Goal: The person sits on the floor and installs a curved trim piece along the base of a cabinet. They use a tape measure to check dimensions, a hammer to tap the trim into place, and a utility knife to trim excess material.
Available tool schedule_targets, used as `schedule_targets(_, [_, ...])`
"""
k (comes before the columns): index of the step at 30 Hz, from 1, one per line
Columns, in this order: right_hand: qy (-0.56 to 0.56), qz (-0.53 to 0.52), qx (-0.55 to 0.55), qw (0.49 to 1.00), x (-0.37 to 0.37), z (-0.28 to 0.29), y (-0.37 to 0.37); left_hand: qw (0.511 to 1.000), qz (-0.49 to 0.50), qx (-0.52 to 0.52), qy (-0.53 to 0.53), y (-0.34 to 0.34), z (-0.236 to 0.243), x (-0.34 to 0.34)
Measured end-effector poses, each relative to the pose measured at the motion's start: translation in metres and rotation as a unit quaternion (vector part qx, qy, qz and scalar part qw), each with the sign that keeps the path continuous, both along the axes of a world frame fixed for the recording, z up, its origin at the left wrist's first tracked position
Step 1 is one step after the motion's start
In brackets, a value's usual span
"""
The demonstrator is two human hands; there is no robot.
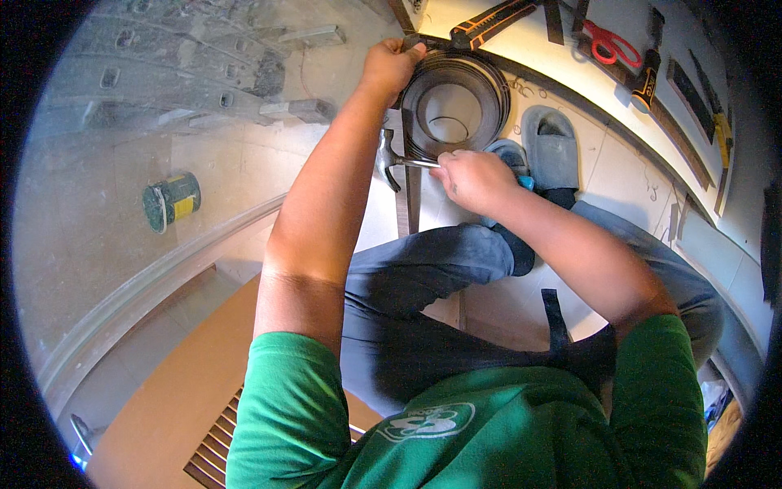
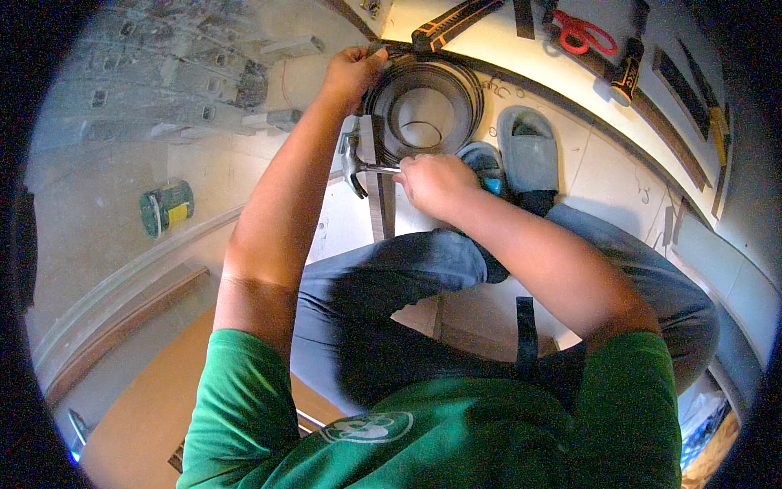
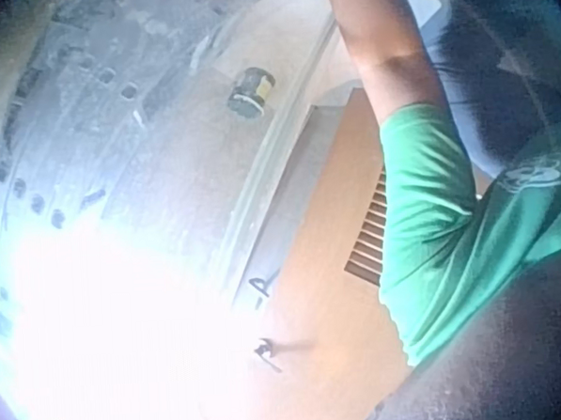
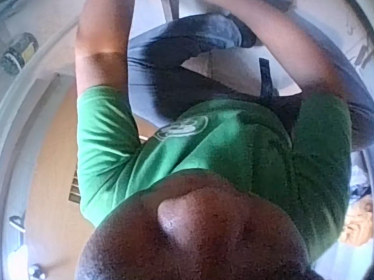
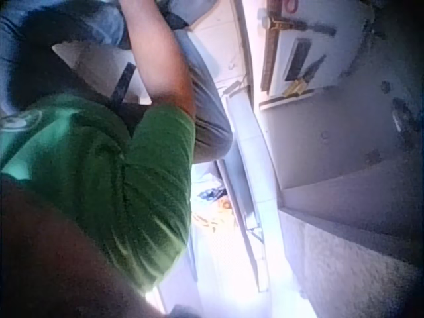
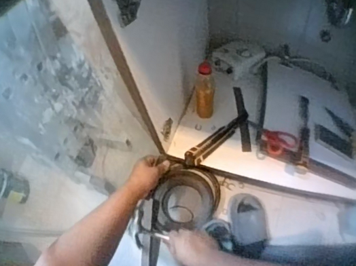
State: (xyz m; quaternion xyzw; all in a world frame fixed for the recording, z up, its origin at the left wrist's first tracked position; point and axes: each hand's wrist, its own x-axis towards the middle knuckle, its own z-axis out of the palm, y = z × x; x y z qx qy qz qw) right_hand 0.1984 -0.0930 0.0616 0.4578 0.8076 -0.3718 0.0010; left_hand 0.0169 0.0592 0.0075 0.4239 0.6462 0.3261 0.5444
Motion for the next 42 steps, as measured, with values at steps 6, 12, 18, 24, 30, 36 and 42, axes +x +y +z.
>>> schedule_targets(6, [0.006, -0.022, -0.002, 1.0, 0.0, 0.003, 0.006, 1.0, 0.0, -0.006, 0.009, -0.002, 0.007, 0.002])
schedule_targets(12, [0.0, -0.018, -0.017, 1.0, -0.001, 0.004, 0.013, 1.0, 0.003, -0.007, 0.019, -0.001, 0.008, 0.003])
schedule_targets(18, [0.015, -0.044, -0.013, 0.999, -0.003, 0.0, 0.007, 1.0, 0.01, -0.018, -0.008, -0.001, 0.005, 0.001])
schedule_targets(24, [-0.002, 0.07, -0.018, 0.997, 0.004, 0.004, -0.008, 1.0, -0.009, 0.001, 0.029, 0.005, -0.012, -0.004])
schedule_targets(30, [0.025, -0.011, -0.021, 0.999, 0.005, -0.009, 0.006, 1.0, 0.002, 0.003, -0.021, 0.003, -0.013, -0.003])
schedule_targets(36, [0.017, 0.047, 0.0, 0.999, 0.01, -0.012, -0.005, 1.0, 0.012, -0.004, -0.026, 0.001, -0.007, 0.0])
schedule_targets(42, [0.035, 0.047, 0.016, 0.998, 0.014, -0.013, 0.01, 1.0, 0.003, -0.009, -0.015, 0.003, -0.005, -0.001])
